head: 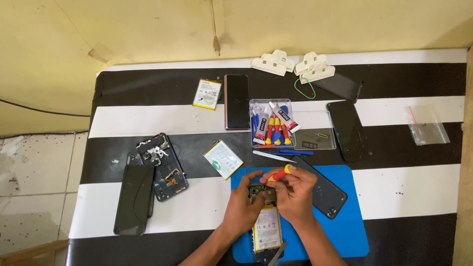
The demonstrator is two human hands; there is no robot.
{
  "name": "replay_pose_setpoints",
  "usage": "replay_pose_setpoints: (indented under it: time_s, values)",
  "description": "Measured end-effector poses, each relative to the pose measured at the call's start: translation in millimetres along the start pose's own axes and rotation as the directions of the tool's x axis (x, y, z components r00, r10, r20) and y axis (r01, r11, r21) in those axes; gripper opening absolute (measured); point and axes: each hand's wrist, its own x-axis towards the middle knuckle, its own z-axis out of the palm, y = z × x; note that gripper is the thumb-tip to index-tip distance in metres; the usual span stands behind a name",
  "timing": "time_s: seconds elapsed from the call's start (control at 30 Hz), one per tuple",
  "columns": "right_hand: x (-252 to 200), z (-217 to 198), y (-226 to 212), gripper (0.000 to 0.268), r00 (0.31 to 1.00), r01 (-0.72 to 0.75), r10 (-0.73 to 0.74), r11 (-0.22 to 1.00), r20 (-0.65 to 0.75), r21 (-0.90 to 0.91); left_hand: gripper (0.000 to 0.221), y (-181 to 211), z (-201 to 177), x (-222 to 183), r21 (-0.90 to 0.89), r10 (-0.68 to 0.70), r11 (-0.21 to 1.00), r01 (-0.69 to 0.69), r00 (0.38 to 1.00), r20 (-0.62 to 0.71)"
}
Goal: Using a precision screwdriver to work on the internal components of a disassembled mobile phone.
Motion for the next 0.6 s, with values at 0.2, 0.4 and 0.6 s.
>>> replay_pose_setpoints:
  time_s: [0.2,0.4,0.6]
  values:
    - [3.1,-12.8,0.5,0.061,0.992,-0.086,0.080,0.995,0.099,0.058,0.053,1.9,0.3,1.0,0.035,-0.022,0.999,0.022,1.000,-0.018]
    - [4.6,-10.0,-7.9,0.048,0.996,-0.070,0.065,0.994,0.062,0.079,0.053,3.1,0.4,2.2,0.038,-0.043,0.998,0.043,0.999,-0.010]
    - [0.1,-4.3,-1.8,0.061,1.000,-0.016,0.016,0.999,0.018,0.032,0.052,1.1,-0.1,2.1,0.027,-0.014,1.000,0.014,1.000,-0.005]
